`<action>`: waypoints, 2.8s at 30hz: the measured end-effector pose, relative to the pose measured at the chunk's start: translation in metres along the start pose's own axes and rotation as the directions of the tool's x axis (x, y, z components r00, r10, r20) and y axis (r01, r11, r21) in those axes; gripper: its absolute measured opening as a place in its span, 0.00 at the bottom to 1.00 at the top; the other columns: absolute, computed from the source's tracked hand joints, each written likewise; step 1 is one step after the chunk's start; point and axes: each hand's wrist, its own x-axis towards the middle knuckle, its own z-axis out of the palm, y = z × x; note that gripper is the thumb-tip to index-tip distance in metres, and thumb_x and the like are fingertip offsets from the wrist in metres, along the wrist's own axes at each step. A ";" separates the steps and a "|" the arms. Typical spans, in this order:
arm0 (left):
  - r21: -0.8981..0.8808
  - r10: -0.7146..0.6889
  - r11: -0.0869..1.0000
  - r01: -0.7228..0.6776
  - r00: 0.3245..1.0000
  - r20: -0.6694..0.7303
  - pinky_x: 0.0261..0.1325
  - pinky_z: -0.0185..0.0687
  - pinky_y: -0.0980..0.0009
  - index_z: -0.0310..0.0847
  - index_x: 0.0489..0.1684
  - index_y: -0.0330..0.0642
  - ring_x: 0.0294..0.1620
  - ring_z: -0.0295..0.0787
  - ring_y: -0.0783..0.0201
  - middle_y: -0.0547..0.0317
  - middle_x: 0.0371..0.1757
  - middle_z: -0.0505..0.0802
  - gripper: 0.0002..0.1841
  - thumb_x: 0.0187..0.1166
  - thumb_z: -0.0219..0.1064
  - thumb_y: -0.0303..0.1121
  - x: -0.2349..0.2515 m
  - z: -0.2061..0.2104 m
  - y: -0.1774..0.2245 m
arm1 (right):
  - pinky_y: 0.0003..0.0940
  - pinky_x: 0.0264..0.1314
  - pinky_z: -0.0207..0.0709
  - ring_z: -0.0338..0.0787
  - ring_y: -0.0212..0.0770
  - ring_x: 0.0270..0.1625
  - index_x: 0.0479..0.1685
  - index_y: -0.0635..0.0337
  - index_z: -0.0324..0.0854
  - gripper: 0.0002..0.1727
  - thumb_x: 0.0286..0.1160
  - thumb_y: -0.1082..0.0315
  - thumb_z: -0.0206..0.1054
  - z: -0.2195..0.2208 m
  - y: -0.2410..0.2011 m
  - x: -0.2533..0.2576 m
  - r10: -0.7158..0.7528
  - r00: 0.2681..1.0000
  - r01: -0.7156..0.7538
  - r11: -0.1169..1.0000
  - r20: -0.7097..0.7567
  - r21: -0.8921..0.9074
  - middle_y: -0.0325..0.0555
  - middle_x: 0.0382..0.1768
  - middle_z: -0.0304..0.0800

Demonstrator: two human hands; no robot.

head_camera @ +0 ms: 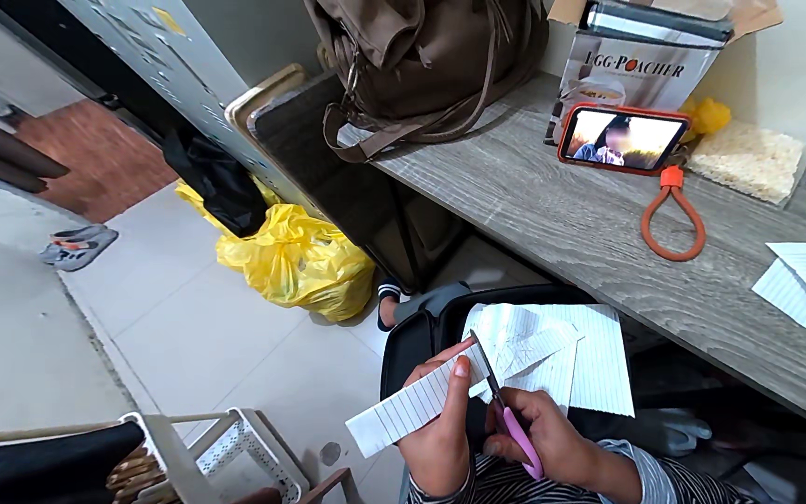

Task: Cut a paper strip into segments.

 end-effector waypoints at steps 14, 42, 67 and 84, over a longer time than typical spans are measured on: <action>0.000 -0.003 1.000 0.003 1.000 -0.005 0.51 0.93 0.72 0.92 0.36 0.42 0.44 0.98 0.66 0.55 0.43 0.99 0.03 0.74 0.72 0.29 0.000 0.000 0.001 | 0.10 0.27 0.69 0.75 0.14 0.23 0.39 0.67 0.82 0.19 0.75 0.56 0.75 0.001 0.000 -0.001 -0.005 1.000 0.005 1.000 0.005 0.004 0.34 0.21 0.81; -0.004 -0.009 1.000 0.009 1.000 -0.030 0.50 0.94 0.72 0.91 0.35 0.43 0.43 0.98 0.66 0.56 0.42 0.99 0.03 0.74 0.72 0.28 0.000 0.001 0.001 | 0.10 0.28 0.68 0.75 0.13 0.24 0.41 0.67 0.82 0.18 0.74 0.57 0.76 0.001 -0.003 0.001 0.039 0.999 -0.039 0.999 0.013 -0.001 0.32 0.23 0.81; -0.017 -0.019 1.000 0.019 0.999 -0.033 0.50 0.94 0.71 0.92 0.36 0.42 0.43 0.98 0.65 0.54 0.43 0.99 0.02 0.73 0.72 0.28 0.000 0.001 0.000 | 0.10 0.28 0.69 0.74 0.13 0.23 0.43 0.59 0.72 0.22 0.67 0.57 0.81 0.004 -0.003 0.001 0.055 0.996 -0.052 0.998 -0.069 0.043 0.26 0.21 0.77; -0.007 -0.039 0.999 0.039 0.998 -0.041 0.49 0.94 0.71 0.91 0.36 0.41 0.42 0.98 0.65 0.55 0.42 0.99 0.03 0.74 0.72 0.28 -0.001 0.001 0.001 | 0.12 0.34 0.74 0.78 0.15 0.30 0.50 0.63 0.71 0.25 0.73 0.52 0.77 0.003 -0.002 0.001 0.006 1.000 -0.007 0.998 0.014 0.058 0.30 0.30 0.79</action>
